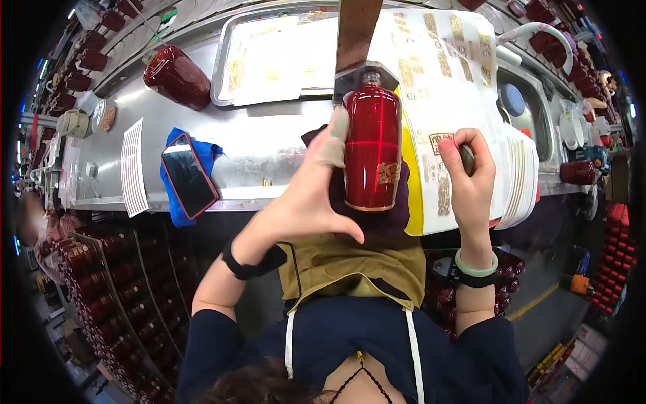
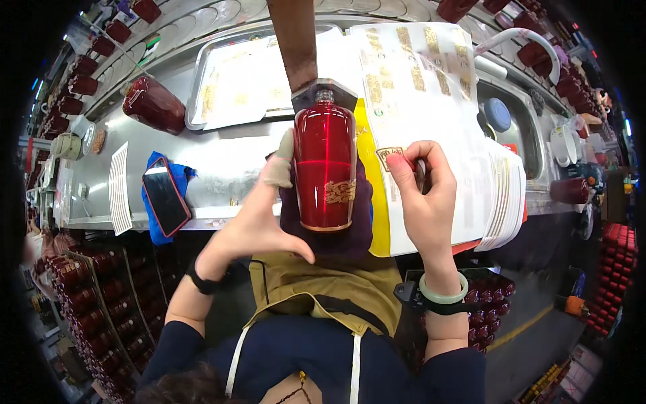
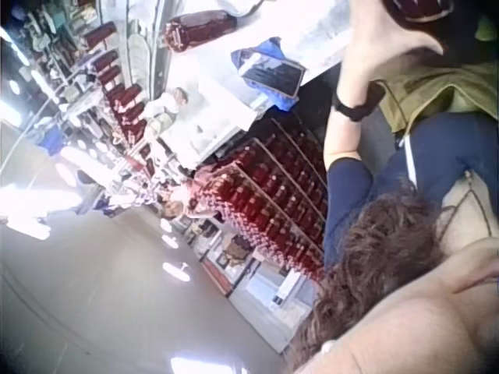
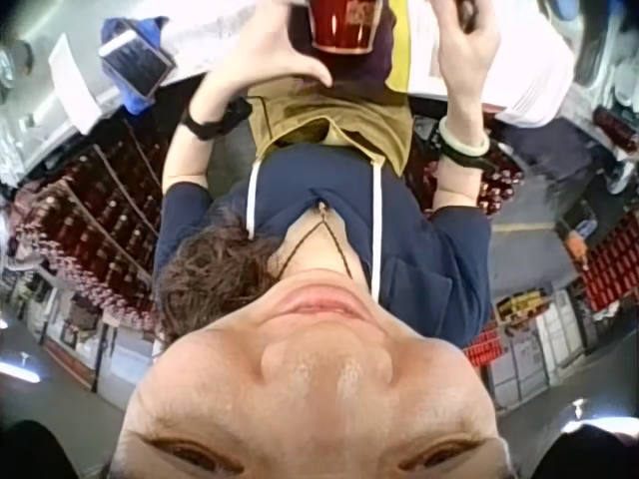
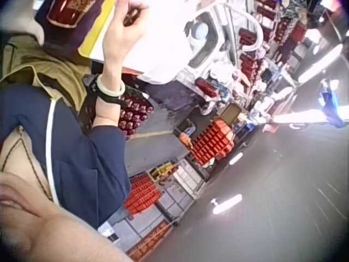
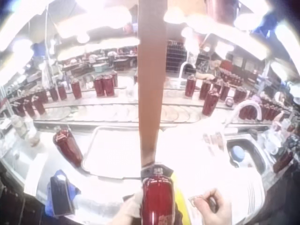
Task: Applying labels and decorative strips to red glass bottles on a factory assembly line.
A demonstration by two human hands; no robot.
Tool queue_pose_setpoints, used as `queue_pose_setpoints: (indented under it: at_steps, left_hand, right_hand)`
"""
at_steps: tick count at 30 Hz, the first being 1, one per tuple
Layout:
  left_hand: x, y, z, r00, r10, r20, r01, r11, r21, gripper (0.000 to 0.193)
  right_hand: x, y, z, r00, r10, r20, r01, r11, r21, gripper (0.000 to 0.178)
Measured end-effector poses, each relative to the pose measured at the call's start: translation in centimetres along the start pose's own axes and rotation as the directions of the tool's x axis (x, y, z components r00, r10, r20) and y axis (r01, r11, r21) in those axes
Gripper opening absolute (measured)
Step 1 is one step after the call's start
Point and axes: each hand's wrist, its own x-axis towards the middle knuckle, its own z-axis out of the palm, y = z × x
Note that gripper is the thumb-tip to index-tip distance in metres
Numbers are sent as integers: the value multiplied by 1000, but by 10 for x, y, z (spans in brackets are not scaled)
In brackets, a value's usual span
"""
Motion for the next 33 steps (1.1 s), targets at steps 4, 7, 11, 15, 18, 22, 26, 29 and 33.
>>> queue_pose_setpoints:
  at_steps: [4, 7, 11, 15, 18, 22, 26, 29, 33]
  left_hand:
    - [-6, 3, 28, 981, -191, -18, 191, 981, -22, 130]
    - [-5, 10, 43, 975, -41, -219, 31, 998, -51, 106]
    - [-6, 16, 43, 951, 54, -304, -14, 991, 133, 102]
    - [-5, 16, 38, 964, -158, -215, 137, 984, -112, 98]
    - [14, 11, 41, 892, -339, -299, 108, 803, -587, 79]
    - [33, 10, 43, 862, -436, -260, 169, 730, -662, 74]
    - [33, 9, 32, 882, -443, -159, 222, 690, -689, 78]
    - [31, 2, 29, 891, -427, -151, 212, 687, -695, 78]
    - [32, 2, 30, 893, -423, -155, 200, 681, -705, 78]
  right_hand:
    - [-6, -1, 2, 1000, 17, 3, -17, 1000, -11, 17]
    - [-9, 1, 6, 999, 43, -8, -43, 999, -6, 17]
    - [-12, 7, 25, 1000, 14, -3, -14, 999, -48, 17]
    - [-8, 4, 52, 1000, -16, 3, 16, 994, -104, 20]
    - [-4, 11, 62, 994, -108, -2, 102, 947, -306, 25]
    - [-4, 26, 65, 999, 20, -41, -26, 987, -160, 31]
    - [10, 20, 51, 941, 315, 119, -337, 884, 324, 26]
    - [16, 17, 48, 951, 284, 121, -301, 941, 157, 31]
    - [18, 28, 47, 962, 207, 176, -235, 960, 155, 33]
